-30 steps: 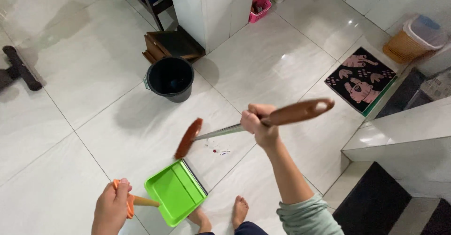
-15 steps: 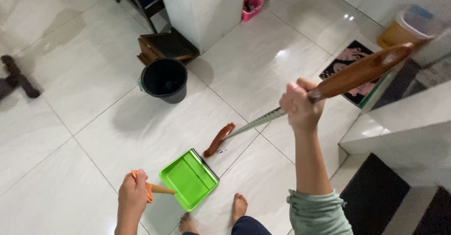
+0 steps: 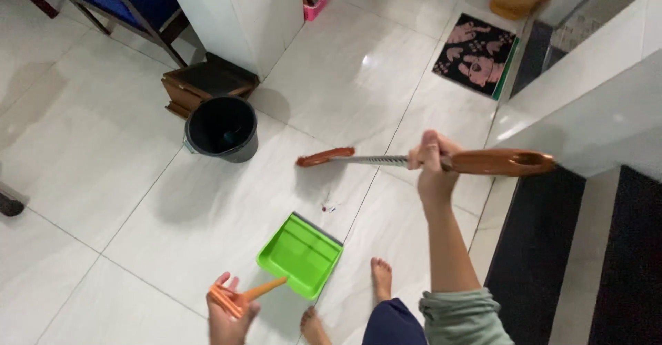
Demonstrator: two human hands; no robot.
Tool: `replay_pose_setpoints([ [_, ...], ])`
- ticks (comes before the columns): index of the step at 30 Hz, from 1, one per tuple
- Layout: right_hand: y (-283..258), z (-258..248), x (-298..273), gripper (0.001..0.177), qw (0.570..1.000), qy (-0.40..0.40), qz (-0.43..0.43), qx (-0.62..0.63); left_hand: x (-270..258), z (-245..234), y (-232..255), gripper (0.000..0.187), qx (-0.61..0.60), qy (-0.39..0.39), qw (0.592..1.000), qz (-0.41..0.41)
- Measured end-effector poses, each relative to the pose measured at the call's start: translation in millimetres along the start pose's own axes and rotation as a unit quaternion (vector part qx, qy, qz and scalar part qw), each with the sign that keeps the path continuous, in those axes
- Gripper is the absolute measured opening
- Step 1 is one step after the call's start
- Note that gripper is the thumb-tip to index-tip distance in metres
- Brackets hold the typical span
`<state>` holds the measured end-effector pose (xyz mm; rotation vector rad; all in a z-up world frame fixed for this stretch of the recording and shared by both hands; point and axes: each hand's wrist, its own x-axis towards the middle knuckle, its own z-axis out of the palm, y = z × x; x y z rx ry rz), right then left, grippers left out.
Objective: The person sweeps debris from the stairs and the floor into a dustpan using a broom, then carries the dustpan to a sink area and sets it down.
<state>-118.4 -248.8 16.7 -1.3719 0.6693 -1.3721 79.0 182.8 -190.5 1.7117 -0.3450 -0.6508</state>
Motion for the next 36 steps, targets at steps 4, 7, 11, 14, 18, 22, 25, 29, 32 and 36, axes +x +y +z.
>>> replay_pose_setpoints([
  [4, -21.7, -13.4, -45.8, 0.051, 0.999, 0.028, 0.010, 0.018, -43.2, 7.6, -26.7, 0.120, -0.062, -0.028, 0.978, 0.195],
  [7, -41.2, -5.4, -53.0, 0.051, 0.983, 0.176, 0.049, 0.003, -44.2, 19.1, -23.4, 0.099, 0.081, 0.011, 0.968, 0.238],
  [11, -54.3, -17.5, -30.7, 0.055, 0.979, 0.133, -0.152, -0.016, -21.2, 27.5, 4.4, 0.052, 0.190, 0.032, 0.981, -0.037],
  [14, -56.6, -37.5, 0.8, 0.050, 0.967, 0.171, -0.186, 0.019, 3.4, 27.9, 34.6, 0.031, 0.227, -0.046, 0.973, -0.002],
  [18, -20.7, -44.1, -3.7, 0.043, 0.964, 0.152, -0.217, 0.020, 12.7, 28.0, 52.8, 0.029, 0.234, -0.064, 0.970, -0.013],
  [22, 23.9, -10.7, -49.0, 0.030, 0.972, 0.229, -0.044, 0.034, 19.2, 28.3, 48.4, 0.027, 0.256, -0.100, 0.959, -0.073],
  [25, 9.3, 10.1, -86.6, 0.034, 0.979, 0.204, 0.006, -0.006, 26.9, 37.8, 40.6, 0.030, 0.099, -0.090, 0.983, -0.129],
  [29, -44.0, 21.8, -81.6, 0.039, 0.983, 0.175, 0.052, -0.031, 41.9, 46.2, 40.9, 0.021, 0.129, -0.094, 0.978, -0.135],
  [32, -81.6, 30.7, -71.3, 0.041, 0.984, 0.155, 0.087, 0.024, 49.6, 51.0, 36.3, 0.023, 0.117, -0.097, 0.972, -0.178],
  [36, -113.5, 37.0, -57.6, 0.031, 0.962, 0.256, 0.083, -0.041, 50.0, 48.5, 20.2, 0.023, 0.161, -0.087, 0.977, -0.107],
])
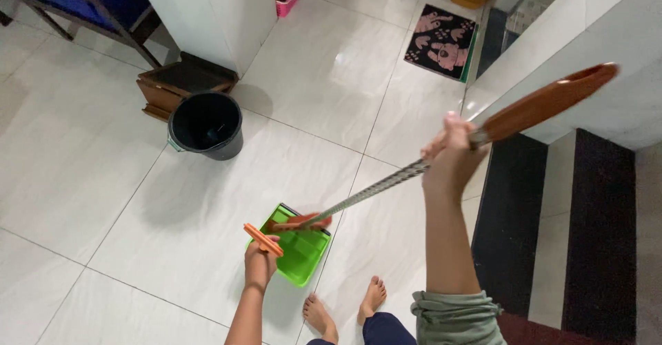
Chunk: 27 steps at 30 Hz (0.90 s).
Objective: The person sweeps debris from the stairs and the floor into a dustpan using a broom, then carries the dustpan to a sink area and sets it down.
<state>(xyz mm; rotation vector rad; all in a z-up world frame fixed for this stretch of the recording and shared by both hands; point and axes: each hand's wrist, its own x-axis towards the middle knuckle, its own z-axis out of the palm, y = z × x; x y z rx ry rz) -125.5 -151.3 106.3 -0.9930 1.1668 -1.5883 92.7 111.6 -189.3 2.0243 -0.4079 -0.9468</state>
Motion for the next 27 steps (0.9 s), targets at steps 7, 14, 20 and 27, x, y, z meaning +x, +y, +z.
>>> replay_pose_setpoints([
  [7, -55.4, -1.5, 18.3, 0.040, 0.985, -0.029, -0.112, 0.130, -13.3, -24.2, -29.9, 0.027, 0.046, 0.023, 0.998, 0.033],
  [14, 62.3, 38.5, -10.1, 0.037, 0.976, -0.136, -0.049, 0.161, -37.0, -37.5, -36.3, 0.031, 0.044, 0.053, 0.997, 0.041],
  [20, 77.9, 18.3, -36.4, 0.035, 0.986, -0.162, 0.018, 0.031, -51.1, -42.9, -25.8, 0.032, 0.042, 0.055, 0.998, -0.004],
  [27, -24.7, 7.5, -29.2, 0.035, 0.998, -0.044, 0.021, 0.030, -47.9, -44.6, -35.7, 0.029, 0.024, 0.066, 0.997, -0.008],
])
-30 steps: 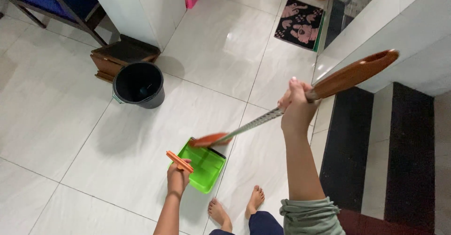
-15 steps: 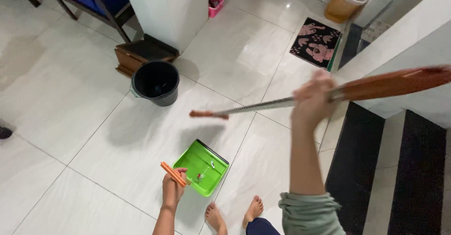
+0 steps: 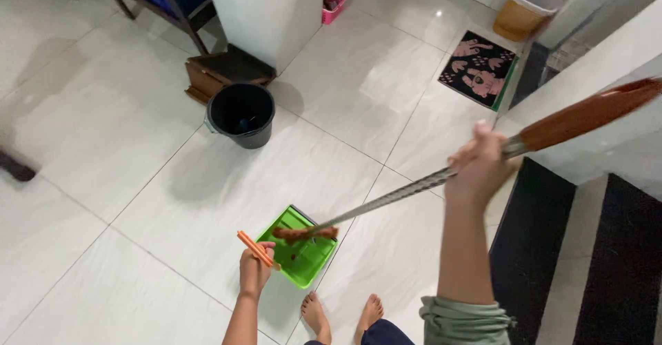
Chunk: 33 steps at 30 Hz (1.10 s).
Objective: The person sweeps debris from the stairs and the floor into a dustpan using a broom, then carries the dustpan to a sink area and sets it down.
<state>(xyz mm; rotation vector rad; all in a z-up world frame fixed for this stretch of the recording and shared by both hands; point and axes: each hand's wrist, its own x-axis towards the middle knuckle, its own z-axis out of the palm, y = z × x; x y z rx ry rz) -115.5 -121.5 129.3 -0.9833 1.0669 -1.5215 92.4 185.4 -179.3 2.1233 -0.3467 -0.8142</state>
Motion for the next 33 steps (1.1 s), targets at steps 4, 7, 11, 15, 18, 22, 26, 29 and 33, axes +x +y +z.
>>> replay_pose_setpoints([
  [4, -6.8, 2.4, 9.7, 0.038, 0.963, -0.176, -0.061, 0.194, -14.3, -3.3, -17.5, 0.025, -0.006, 0.054, 0.994, 0.097],
  [7, 64.0, 21.8, 12.6, 0.009, 0.924, -0.268, -0.013, 0.274, -40.0, -0.7, -27.8, 0.022, 0.015, 0.095, 0.985, 0.141],
  [11, 200.0, 80.2, -74.7, 0.022, 0.904, -0.369, 0.083, 0.199, -77.1, 4.7, -36.0, 0.021, 0.011, 0.097, 0.995, 0.033],
  [15, 208.6, 29.1, -110.6, 0.033, 0.855, -0.469, -0.212, -0.063, -106.6, 12.4, -53.1, 0.019, 0.047, 0.135, 0.987, 0.078],
  [18, 163.2, -10.4, -87.6, 0.035, 0.821, -0.549, -0.148, -0.057, -125.8, 12.7, -65.3, 0.018, 0.033, 0.154, 0.983, 0.089],
  [22, 93.6, -49.9, -47.3, 0.040, 0.854, -0.519, 0.015, 0.037, -144.2, 15.9, -51.7, 0.021, 0.057, 0.156, 0.985, 0.033],
  [26, 63.0, -61.0, -16.2, 0.036, 0.924, -0.356, 0.052, 0.128, -158.4, 15.2, -36.9, 0.024, 0.062, 0.112, 0.990, -0.067],
  [29, 38.3, -68.6, 28.7, 0.031, 0.922, -0.308, -0.064, 0.224, -158.7, 11.8, -43.8, 0.024, 0.072, 0.100, 0.991, -0.044],
  [33, 35.2, -99.2, 25.6, 0.035, 0.923, -0.272, -0.120, 0.246, -148.1, 7.5, -65.0, 0.024, 0.101, 0.082, 0.990, 0.056],
])
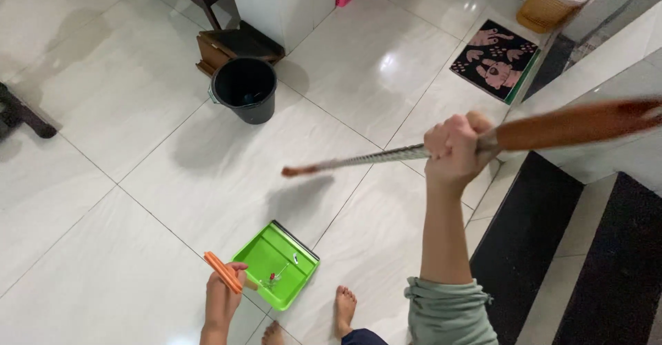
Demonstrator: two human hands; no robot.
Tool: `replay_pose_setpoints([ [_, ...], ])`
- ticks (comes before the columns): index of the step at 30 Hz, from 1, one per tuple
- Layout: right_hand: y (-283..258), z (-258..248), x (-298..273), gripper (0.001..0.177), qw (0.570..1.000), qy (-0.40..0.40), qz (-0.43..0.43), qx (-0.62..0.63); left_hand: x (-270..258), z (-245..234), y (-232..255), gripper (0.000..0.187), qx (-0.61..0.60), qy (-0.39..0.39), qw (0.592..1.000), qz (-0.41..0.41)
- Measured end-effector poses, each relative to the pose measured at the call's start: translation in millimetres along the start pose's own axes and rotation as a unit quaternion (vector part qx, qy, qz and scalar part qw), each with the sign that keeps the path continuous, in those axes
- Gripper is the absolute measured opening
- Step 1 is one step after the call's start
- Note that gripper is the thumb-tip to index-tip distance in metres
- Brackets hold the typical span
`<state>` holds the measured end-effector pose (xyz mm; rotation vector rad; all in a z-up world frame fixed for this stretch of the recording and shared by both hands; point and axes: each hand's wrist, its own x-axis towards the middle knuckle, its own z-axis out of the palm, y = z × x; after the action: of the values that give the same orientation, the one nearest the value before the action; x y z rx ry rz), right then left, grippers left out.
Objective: The person sweeps debris from the stairs and the floor into a dustpan using a broom, then carries the dustpan to a sink area and sets it down.
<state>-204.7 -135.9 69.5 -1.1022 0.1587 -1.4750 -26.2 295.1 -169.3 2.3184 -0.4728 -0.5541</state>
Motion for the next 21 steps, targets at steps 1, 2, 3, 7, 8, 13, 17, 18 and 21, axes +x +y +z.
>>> replay_pose_setpoints([
  [1, 14.4, 3.0, -9.0, 0.035, 1.000, -0.002, -0.001, 0.011, 2.8, -1.0, -4.3, 0.023, 0.002, -0.008, 1.000, 0.007],
  [2, 27.4, 3.7, -18.3, 0.035, 1.000, -0.004, -0.002, 0.021, 7.7, -1.9, -6.6, 0.023, 0.002, -0.025, 1.000, -0.016],
  [3, 40.5, 6.2, -33.0, 0.035, 1.000, 0.000, 0.025, -0.009, 13.7, -2.9, -8.5, 0.024, 0.001, -0.042, 0.998, -0.039],
  [7, 65.5, 28.5, -108.2, 0.038, 0.973, 0.028, 0.060, -0.220, 27.2, -12.3, -27.0, 0.022, 0.009, -0.076, 0.997, 0.016],
  [8, 60.0, 33.9, -126.7, 0.038, 0.968, 0.033, 0.065, -0.239, 30.8, -15.7, -32.7, 0.022, -0.006, -0.080, 0.997, 0.014],
  [13, 14.3, 60.9, -151.1, 0.028, 0.951, 0.198, 0.142, -0.192, 34.6, -18.9, -50.9, 0.023, -0.108, -0.105, 0.987, -0.057],
  [17, -43.4, 80.8, -140.8, 0.038, 0.927, 0.278, 0.093, -0.233, 31.7, -24.1, -55.9, 0.025, -0.156, -0.126, 0.978, -0.061],
  [18, -52.1, 87.3, -137.0, 0.038, 0.917, 0.321, 0.074, -0.227, 33.1, -27.9, -56.0, 0.025, -0.144, -0.134, 0.978, -0.072],
  [21, -80.5, 100.9, -126.3, 0.036, 0.879, 0.392, 0.046, -0.267, 31.7, -45.2, -56.6, 0.027, -0.128, -0.130, 0.983, -0.028],
])
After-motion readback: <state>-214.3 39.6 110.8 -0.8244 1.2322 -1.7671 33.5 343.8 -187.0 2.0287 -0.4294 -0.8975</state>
